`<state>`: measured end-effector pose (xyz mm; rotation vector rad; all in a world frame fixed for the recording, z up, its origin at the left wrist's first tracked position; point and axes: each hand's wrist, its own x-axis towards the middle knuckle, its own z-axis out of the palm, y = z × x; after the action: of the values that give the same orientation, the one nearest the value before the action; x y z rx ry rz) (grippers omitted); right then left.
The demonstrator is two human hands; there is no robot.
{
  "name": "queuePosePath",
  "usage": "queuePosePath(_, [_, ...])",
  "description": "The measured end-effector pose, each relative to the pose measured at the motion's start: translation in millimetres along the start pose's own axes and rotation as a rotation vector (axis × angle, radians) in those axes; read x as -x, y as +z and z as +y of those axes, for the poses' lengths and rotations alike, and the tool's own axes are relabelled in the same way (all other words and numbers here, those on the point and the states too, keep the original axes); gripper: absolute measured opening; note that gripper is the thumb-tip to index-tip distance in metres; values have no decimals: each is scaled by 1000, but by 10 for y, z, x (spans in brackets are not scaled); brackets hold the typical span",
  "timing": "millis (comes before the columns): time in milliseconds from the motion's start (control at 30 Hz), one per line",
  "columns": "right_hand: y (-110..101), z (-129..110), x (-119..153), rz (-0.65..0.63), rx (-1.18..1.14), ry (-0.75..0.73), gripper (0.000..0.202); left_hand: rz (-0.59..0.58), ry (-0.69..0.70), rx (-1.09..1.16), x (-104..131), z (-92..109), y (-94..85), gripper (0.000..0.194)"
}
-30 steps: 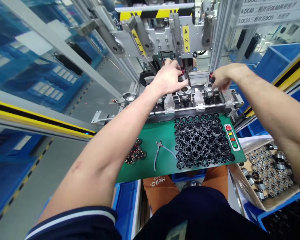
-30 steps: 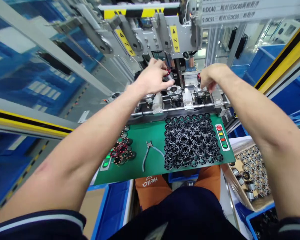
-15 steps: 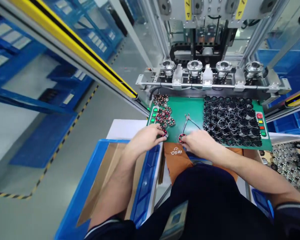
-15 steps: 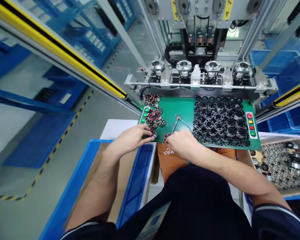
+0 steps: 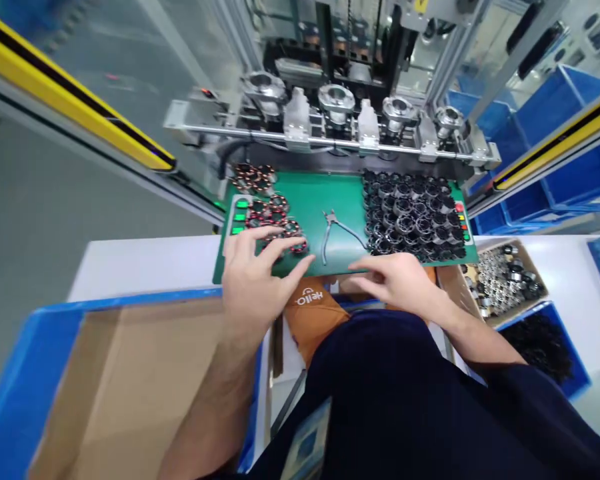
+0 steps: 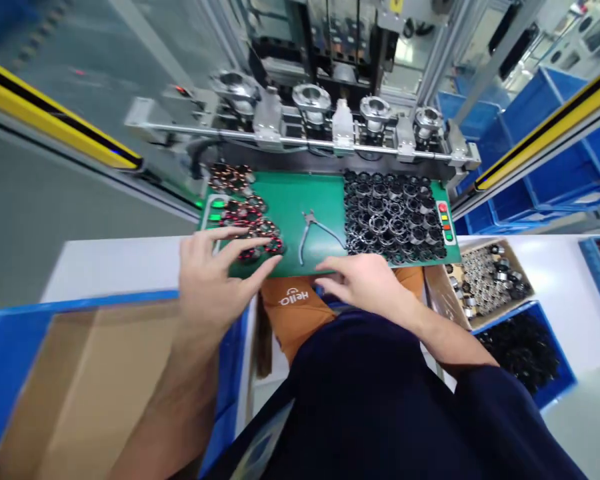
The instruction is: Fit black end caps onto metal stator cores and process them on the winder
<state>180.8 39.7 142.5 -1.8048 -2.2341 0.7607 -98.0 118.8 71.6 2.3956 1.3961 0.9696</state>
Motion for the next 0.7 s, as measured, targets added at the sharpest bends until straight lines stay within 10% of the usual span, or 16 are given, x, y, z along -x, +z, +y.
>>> queuePosePath(233, [-346, 832, 588, 603, 107, 156, 21, -107, 271, 205, -573, 881, 548, 22])
queuePosePath(500, [-411, 1115, 320, 539, 311, 108, 19, -229, 334, 140, -908, 1173, 1037, 16])
queuePosePath(700, [-505, 1196, 429, 611, 171, -27, 12, -180, 221, 162, -881, 1054, 769, 14])
